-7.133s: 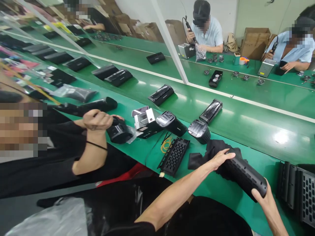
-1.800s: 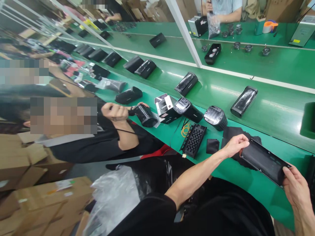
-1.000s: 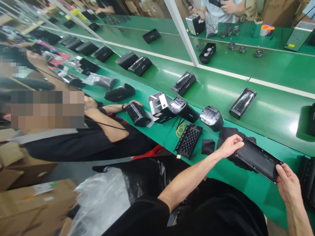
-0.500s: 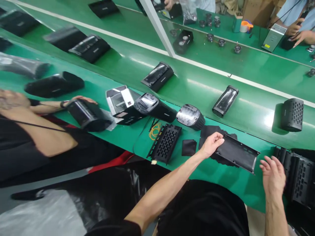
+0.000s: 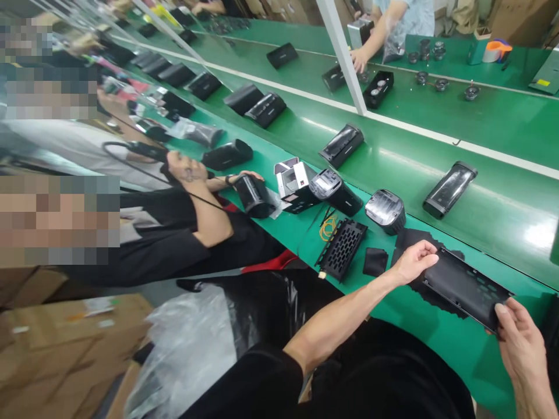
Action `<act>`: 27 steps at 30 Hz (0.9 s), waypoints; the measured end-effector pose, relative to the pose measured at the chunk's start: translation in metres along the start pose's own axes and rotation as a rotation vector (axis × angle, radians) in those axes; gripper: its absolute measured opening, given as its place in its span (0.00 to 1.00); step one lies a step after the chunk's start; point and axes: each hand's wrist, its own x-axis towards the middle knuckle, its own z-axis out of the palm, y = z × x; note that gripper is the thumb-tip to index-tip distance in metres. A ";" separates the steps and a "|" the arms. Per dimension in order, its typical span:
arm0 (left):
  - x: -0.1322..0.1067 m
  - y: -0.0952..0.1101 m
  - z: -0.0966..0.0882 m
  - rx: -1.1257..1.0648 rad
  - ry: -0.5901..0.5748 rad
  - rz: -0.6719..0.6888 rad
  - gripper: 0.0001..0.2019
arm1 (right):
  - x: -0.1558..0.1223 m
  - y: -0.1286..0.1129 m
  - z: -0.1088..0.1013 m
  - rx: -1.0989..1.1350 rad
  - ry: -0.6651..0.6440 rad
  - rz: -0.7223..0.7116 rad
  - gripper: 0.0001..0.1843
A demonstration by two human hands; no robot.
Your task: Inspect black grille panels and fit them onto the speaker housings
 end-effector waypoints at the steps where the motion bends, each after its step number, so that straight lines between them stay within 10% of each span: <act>1: -0.001 -0.001 -0.002 -0.059 -0.036 -0.019 0.28 | 0.001 0.000 -0.001 0.001 0.019 0.026 0.39; 10: -0.008 -0.003 -0.018 -0.238 -0.349 -0.087 0.36 | -0.004 -0.006 -0.007 -0.017 0.063 0.102 0.43; 27: -0.007 0.002 -0.014 -0.260 -0.339 -0.105 0.35 | -0.010 -0.023 0.004 0.062 0.116 0.119 0.49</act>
